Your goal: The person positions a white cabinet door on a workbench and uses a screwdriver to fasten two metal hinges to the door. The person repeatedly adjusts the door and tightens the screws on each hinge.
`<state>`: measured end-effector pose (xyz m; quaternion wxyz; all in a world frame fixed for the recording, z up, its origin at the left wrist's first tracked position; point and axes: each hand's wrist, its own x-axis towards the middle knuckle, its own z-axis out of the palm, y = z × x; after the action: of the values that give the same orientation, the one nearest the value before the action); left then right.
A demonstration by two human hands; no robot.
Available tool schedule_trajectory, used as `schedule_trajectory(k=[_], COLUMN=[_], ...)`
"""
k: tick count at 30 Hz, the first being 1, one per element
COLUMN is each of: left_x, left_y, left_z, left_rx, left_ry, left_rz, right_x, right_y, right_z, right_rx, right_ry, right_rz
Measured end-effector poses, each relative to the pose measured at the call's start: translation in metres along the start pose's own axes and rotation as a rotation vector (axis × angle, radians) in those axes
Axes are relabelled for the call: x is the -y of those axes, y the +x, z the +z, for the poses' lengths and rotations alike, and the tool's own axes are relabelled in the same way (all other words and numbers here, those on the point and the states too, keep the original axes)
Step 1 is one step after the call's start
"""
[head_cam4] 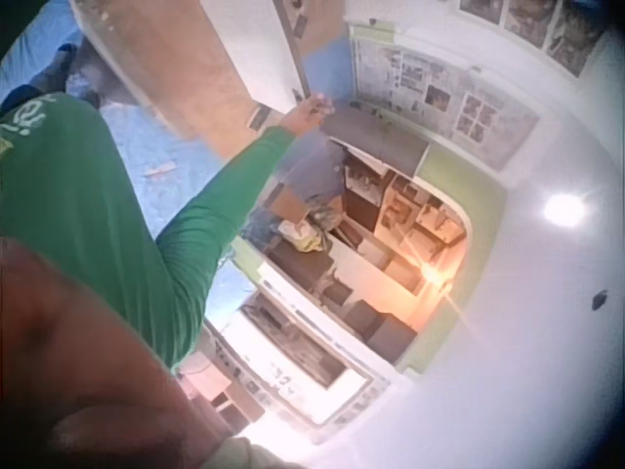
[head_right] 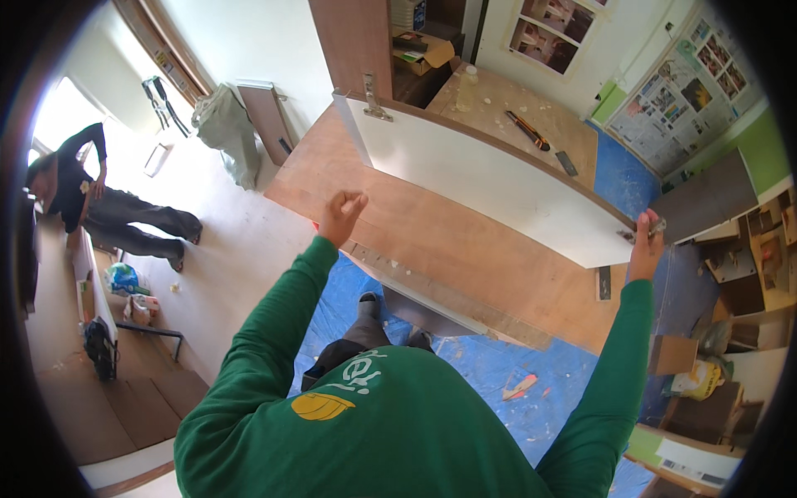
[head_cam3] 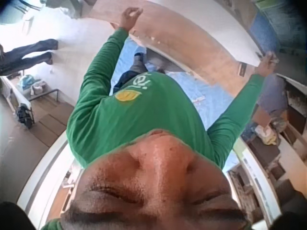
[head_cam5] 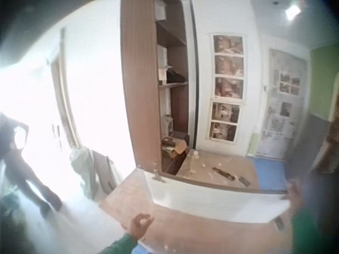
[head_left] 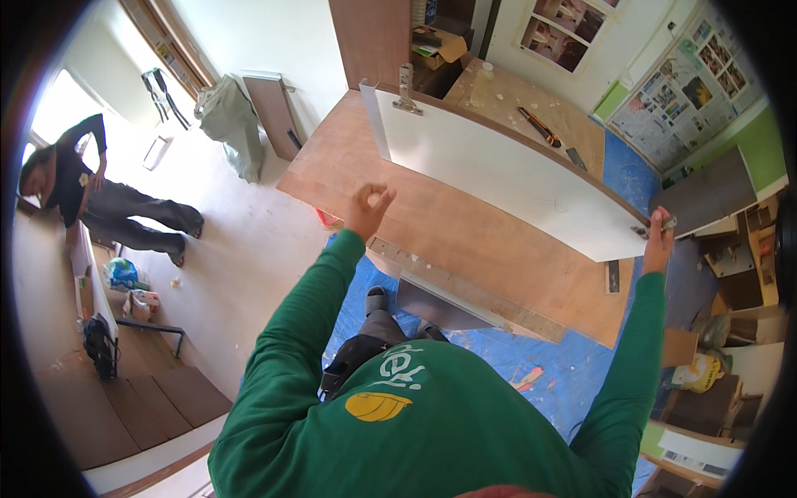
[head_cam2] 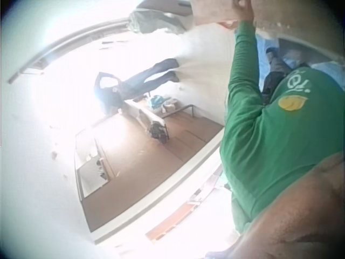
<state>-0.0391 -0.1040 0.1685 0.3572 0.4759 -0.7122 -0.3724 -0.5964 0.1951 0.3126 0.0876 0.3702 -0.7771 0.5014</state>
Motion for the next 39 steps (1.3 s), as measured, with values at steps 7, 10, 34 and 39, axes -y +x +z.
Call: schedule_trajectory(k=[7,10,34,39], left_x=[-0.019,-0.029,0.071,0.040], left_y=[0.147,0.175,0.118,0.082], left_z=[-0.013,-0.025,-0.020,0.026], left_rx=[-0.317,-0.124,0.074,0.701], left_ry=[-0.170,-0.227,-0.445,-0.545], left_rz=[0.251,0.241,0.096,0.166], right_x=[0.017,0.090,0.314,0.410], right_y=[-0.005,-0.006,-0.020,-0.002], right_z=[-0.004,-0.010,0.198,0.131], right_rx=[-0.110,-0.338,0.726,0.446], right_ry=[-0.031,-0.323,-0.826,-0.542], right_rz=[0.007,-0.219,-0.254,-0.023])
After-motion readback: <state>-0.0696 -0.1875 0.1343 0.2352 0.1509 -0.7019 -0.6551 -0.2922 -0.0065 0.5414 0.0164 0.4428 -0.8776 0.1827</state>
